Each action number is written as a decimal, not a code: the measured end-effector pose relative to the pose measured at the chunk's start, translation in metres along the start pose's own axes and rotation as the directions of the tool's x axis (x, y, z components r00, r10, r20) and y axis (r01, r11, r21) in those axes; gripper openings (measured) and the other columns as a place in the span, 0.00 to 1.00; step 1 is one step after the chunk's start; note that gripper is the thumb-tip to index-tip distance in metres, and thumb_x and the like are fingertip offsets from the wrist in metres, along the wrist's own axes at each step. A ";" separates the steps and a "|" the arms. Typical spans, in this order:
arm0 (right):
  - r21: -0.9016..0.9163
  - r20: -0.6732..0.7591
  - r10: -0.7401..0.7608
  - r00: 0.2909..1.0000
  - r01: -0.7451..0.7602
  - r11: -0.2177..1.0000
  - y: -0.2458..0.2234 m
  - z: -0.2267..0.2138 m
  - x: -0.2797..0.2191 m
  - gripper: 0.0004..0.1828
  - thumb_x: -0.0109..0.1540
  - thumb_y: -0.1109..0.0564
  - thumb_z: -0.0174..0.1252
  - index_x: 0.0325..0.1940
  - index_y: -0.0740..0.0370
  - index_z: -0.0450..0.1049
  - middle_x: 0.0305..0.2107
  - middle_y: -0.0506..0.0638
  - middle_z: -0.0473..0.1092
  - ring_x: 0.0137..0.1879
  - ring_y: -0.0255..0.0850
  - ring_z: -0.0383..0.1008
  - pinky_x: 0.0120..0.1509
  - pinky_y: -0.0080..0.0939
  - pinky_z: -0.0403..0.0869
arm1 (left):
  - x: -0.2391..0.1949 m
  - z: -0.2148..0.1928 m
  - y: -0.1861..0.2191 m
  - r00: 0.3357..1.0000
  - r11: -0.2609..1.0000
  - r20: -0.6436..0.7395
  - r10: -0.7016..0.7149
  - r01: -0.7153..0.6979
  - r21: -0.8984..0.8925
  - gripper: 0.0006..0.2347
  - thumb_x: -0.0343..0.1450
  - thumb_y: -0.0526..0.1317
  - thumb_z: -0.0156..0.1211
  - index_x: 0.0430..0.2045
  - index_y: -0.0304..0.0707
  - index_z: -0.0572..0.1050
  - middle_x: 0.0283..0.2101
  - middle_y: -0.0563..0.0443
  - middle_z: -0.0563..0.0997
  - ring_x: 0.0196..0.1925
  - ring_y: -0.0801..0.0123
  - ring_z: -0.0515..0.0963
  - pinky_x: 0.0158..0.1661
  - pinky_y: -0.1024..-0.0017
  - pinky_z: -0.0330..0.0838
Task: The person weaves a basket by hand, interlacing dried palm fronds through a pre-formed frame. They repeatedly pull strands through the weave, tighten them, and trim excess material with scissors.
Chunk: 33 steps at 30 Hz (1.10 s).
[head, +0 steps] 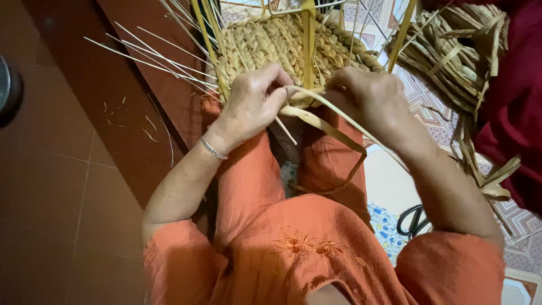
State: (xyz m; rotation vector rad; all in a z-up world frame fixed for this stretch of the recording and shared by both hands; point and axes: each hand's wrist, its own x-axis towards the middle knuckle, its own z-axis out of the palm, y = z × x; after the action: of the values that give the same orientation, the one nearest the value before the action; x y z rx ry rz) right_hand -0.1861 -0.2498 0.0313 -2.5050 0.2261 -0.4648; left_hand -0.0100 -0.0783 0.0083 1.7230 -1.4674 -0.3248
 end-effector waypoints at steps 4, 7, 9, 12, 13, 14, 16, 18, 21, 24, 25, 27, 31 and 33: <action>-0.403 -0.272 -0.291 0.917 0.166 0.900 -0.010 0.022 -0.013 0.22 0.66 0.43 0.69 0.35 0.61 0.69 0.26 0.52 0.67 0.28 0.43 0.69 0.29 0.41 0.67 | 0.010 -0.003 0.004 0.997 0.995 0.012 -0.074 0.075 -0.068 0.05 0.78 0.34 0.56 0.34 0.30 0.75 0.23 0.49 0.81 0.23 0.73 0.82 0.24 0.75 0.75; -0.366 -0.348 -0.219 0.912 0.083 0.927 -0.014 0.034 -0.013 0.29 0.63 0.39 0.74 0.29 0.58 0.64 0.20 0.48 0.63 0.23 0.43 0.66 0.24 0.43 0.63 | 0.008 -0.003 0.007 0.982 0.965 0.047 -0.185 0.191 -0.179 0.06 0.78 0.36 0.54 0.34 0.30 0.72 0.25 0.49 0.81 0.22 0.73 0.82 0.22 0.76 0.76; -0.367 -0.351 -0.207 0.913 0.070 0.928 -0.014 0.037 -0.011 0.28 0.63 0.40 0.75 0.29 0.57 0.65 0.20 0.49 0.62 0.23 0.44 0.66 0.26 0.44 0.64 | 0.004 -0.005 0.005 0.999 0.994 0.043 0.003 0.002 -0.109 0.07 0.78 0.35 0.58 0.33 0.30 0.73 0.26 0.48 0.81 0.25 0.72 0.83 0.25 0.75 0.77; -0.359 -0.364 -0.182 0.913 0.043 0.932 -0.010 0.043 -0.016 0.27 0.63 0.41 0.74 0.29 0.57 0.65 0.20 0.50 0.64 0.23 0.44 0.67 0.25 0.44 0.64 | -0.001 -0.003 -0.003 0.986 0.988 0.063 0.153 -0.153 -0.012 0.06 0.76 0.35 0.62 0.32 0.31 0.76 0.27 0.48 0.81 0.27 0.72 0.83 0.26 0.76 0.77; -0.358 -0.368 -0.174 0.913 0.034 0.933 -0.008 0.044 -0.018 0.27 0.63 0.41 0.74 0.29 0.58 0.65 0.20 0.50 0.64 0.23 0.44 0.67 0.25 0.44 0.64 | -0.002 -0.001 -0.005 0.981 0.983 0.069 0.182 -0.184 0.016 0.06 0.76 0.36 0.62 0.32 0.32 0.77 0.27 0.48 0.80 0.27 0.72 0.82 0.27 0.76 0.77; -0.334 -0.355 -0.156 0.922 0.031 0.942 -0.007 0.046 -0.020 0.27 0.63 0.43 0.74 0.28 0.59 0.65 0.20 0.51 0.64 0.23 0.45 0.67 0.25 0.45 0.64 | -0.001 0.002 -0.009 0.990 0.991 0.054 0.133 -0.134 0.018 0.05 0.75 0.35 0.62 0.31 0.31 0.77 0.26 0.48 0.81 0.25 0.72 0.81 0.25 0.77 0.75; -0.284 -0.325 -0.121 0.938 0.025 0.959 -0.007 0.052 -0.024 0.25 0.64 0.46 0.73 0.28 0.60 0.65 0.19 0.52 0.65 0.23 0.47 0.68 0.26 0.47 0.65 | 0.003 0.006 -0.018 0.999 0.999 0.022 0.030 -0.030 0.020 0.04 0.74 0.32 0.62 0.31 0.30 0.78 0.25 0.48 0.82 0.21 0.73 0.78 0.20 0.77 0.71; -0.077 -0.344 -0.039 0.938 0.013 0.997 -0.008 0.060 -0.030 0.19 0.67 0.51 0.70 0.31 0.61 0.69 0.22 0.52 0.68 0.25 0.46 0.70 0.29 0.46 0.67 | 0.007 0.007 -0.024 1.000 1.000 0.028 0.010 -0.009 -0.024 0.04 0.73 0.32 0.63 0.30 0.29 0.78 0.25 0.48 0.81 0.19 0.74 0.76 0.19 0.78 0.68; 0.077 -0.358 0.049 0.932 -0.023 0.997 -0.008 0.063 -0.040 0.12 0.68 0.55 0.68 0.35 0.61 0.75 0.25 0.53 0.71 0.28 0.46 0.73 0.31 0.44 0.69 | 0.013 0.004 -0.025 0.994 0.999 0.100 -0.049 0.047 0.018 0.04 0.73 0.32 0.64 0.29 0.30 0.78 0.24 0.48 0.80 0.19 0.76 0.75 0.20 0.79 0.69; 0.133 -0.368 0.067 0.927 -0.019 0.991 0.011 0.068 -0.059 0.10 0.66 0.56 0.67 0.33 0.63 0.77 0.24 0.54 0.71 0.29 0.47 0.72 0.34 0.44 0.68 | 0.013 -0.008 -0.013 0.939 0.923 0.173 -0.297 0.329 -0.202 0.04 0.74 0.32 0.60 0.39 0.29 0.78 0.25 0.51 0.80 0.19 0.80 0.76 0.20 0.80 0.71; 0.137 -0.376 0.077 0.923 -0.027 0.990 0.022 0.067 -0.071 0.11 0.65 0.56 0.66 0.31 0.63 0.77 0.23 0.55 0.71 0.29 0.48 0.71 0.34 0.45 0.67 | 0.014 -0.010 -0.007 0.893 0.836 0.232 -0.386 0.445 -0.320 0.07 0.74 0.32 0.58 0.44 0.29 0.77 0.26 0.52 0.81 0.19 0.81 0.76 0.20 0.80 0.71; 0.390 -0.256 0.347 0.902 -0.233 0.891 0.053 0.073 -0.090 0.13 0.69 0.56 0.62 0.31 0.64 0.76 0.24 0.53 0.71 0.31 0.44 0.71 0.37 0.42 0.68 | 0.016 -0.015 0.002 0.867 0.817 0.253 -0.430 0.493 -0.300 0.10 0.75 0.32 0.57 0.49 0.28 0.76 0.29 0.51 0.80 0.21 0.80 0.76 0.21 0.80 0.70; 0.362 -0.172 0.705 0.688 -0.621 0.695 0.146 0.093 -0.127 0.14 0.69 0.53 0.60 0.36 0.65 0.80 0.26 0.55 0.75 0.33 0.42 0.74 0.38 0.41 0.71 | 0.014 -0.021 0.012 0.872 0.790 0.207 -0.443 0.489 -0.370 0.10 0.79 0.32 0.53 0.53 0.26 0.73 0.34 0.49 0.82 0.27 0.80 0.77 0.27 0.82 0.73; 0.169 -0.295 0.668 0.683 -0.651 0.740 0.193 0.101 -0.146 0.10 0.66 0.55 0.63 0.41 0.66 0.81 0.32 0.57 0.77 0.37 0.45 0.78 0.42 0.45 0.74 | 0.010 -0.023 0.016 0.881 0.817 0.182 -0.437 0.474 -0.328 0.09 0.81 0.32 0.52 0.52 0.24 0.74 0.35 0.47 0.82 0.28 0.79 0.77 0.28 0.81 0.73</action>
State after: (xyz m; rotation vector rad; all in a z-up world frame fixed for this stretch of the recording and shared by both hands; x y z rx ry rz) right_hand -0.2944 -0.3185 -0.1971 -2.0673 1.1992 -0.5695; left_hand -0.0027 -0.0773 0.0371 1.7449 -0.9551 -0.8954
